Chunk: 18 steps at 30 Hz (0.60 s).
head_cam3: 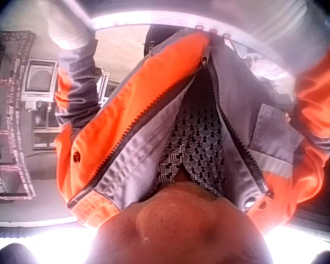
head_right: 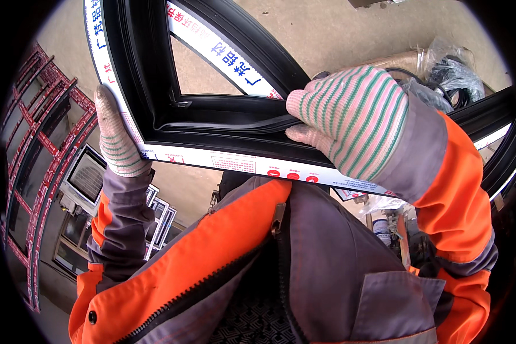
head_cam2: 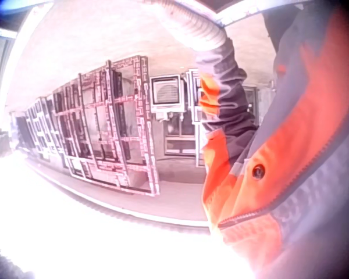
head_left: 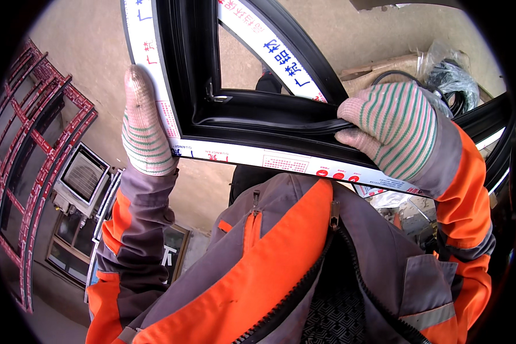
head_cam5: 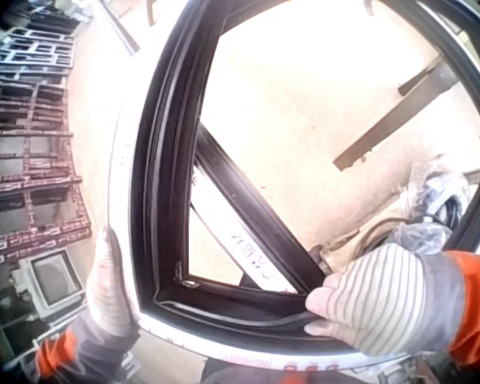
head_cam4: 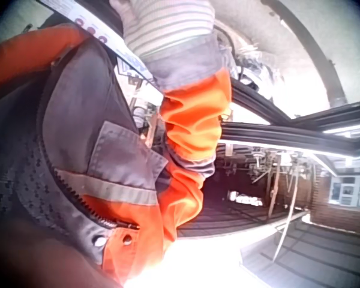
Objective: The person presses a black rubber seal into the groove of a white window frame. They work along the edges and corners of the frame, ensuring the seal is seated properly. The person handles the frame and the seal by hand, occasionally adjusting their grip to apply pressure.
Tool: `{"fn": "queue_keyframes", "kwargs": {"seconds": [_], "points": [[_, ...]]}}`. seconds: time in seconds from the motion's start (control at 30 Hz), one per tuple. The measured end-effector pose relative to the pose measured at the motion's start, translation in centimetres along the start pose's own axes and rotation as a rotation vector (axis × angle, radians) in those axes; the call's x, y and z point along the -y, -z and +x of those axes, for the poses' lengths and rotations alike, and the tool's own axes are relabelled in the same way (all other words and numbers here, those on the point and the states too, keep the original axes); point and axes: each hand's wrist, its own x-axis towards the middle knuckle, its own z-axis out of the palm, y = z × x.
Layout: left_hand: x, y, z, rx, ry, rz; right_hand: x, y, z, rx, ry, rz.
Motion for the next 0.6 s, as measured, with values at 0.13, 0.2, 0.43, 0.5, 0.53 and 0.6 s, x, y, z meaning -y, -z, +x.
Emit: {"fn": "queue_keyframes", "kwargs": {"seconds": [0.13,0.2,0.43,0.5,0.53,0.6], "points": [[0.0,0.0,-0.2,-0.024,-0.013,0.001,-0.2,-0.1,-0.1,-0.017,0.001,0.014],[0.2,0.4,0.0,-0.008,-0.045,0.04,-0.4,-0.3,-0.2,-0.036,-0.006,0.017],[-0.3,-0.2,-0.3,0.057,-0.088,-0.034,-0.3,-0.5,-0.4,-0.07,0.005,0.027],[-0.3,-0.1,-0.3,0.053,-0.094,-0.034,-0.1,-0.6,-0.2,-0.081,0.005,0.032],[-0.2,0.0,-0.3,0.033,-0.091,-0.029,-0.3,-0.6,-0.3,-0.078,0.012,0.031],[-0.3,-0.1,0.2,0.009,-0.116,0.002,0.8,-0.7,-0.3,-0.09,-0.011,0.022]]}}
